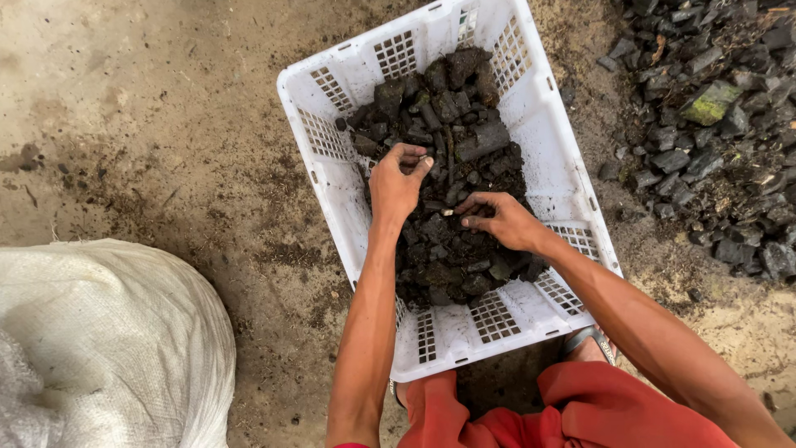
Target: The person sorts small dark coal pieces from a pile on the ground into a white plastic crate. They repeatedly pick up handfuls of coal, sift through them to remove debris, and place the coal into the crate. The person also transfers some coal from a white sack into the crate.
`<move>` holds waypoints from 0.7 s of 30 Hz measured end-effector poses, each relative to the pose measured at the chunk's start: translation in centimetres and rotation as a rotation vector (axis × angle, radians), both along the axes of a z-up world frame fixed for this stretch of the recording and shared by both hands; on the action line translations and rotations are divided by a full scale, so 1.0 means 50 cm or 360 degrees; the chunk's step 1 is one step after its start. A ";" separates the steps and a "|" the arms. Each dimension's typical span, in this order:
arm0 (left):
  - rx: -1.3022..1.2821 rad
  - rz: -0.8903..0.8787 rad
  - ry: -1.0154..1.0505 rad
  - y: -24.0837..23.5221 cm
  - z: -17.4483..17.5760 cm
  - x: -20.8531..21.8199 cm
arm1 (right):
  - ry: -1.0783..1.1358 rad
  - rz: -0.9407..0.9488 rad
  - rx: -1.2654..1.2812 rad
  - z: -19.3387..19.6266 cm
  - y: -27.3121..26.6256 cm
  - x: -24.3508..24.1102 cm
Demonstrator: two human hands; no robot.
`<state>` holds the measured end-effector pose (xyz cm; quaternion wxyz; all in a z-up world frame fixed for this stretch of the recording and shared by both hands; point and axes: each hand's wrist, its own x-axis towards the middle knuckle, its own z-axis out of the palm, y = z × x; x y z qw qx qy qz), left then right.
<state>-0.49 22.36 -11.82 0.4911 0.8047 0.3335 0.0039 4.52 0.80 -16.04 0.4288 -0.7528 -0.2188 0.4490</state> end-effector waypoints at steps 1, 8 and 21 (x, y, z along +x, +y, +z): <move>-0.0025 -0.0011 -0.0038 -0.005 0.006 -0.005 | 0.0001 0.0009 0.0060 -0.002 -0.002 0.003; 0.0125 -0.0038 0.0068 -0.017 0.033 -0.025 | -0.1144 0.0264 -0.0377 -0.014 -0.017 -0.011; -0.0008 -0.0383 -0.0222 -0.080 0.052 -0.012 | -0.0993 -0.0311 0.0438 -0.010 -0.005 -0.034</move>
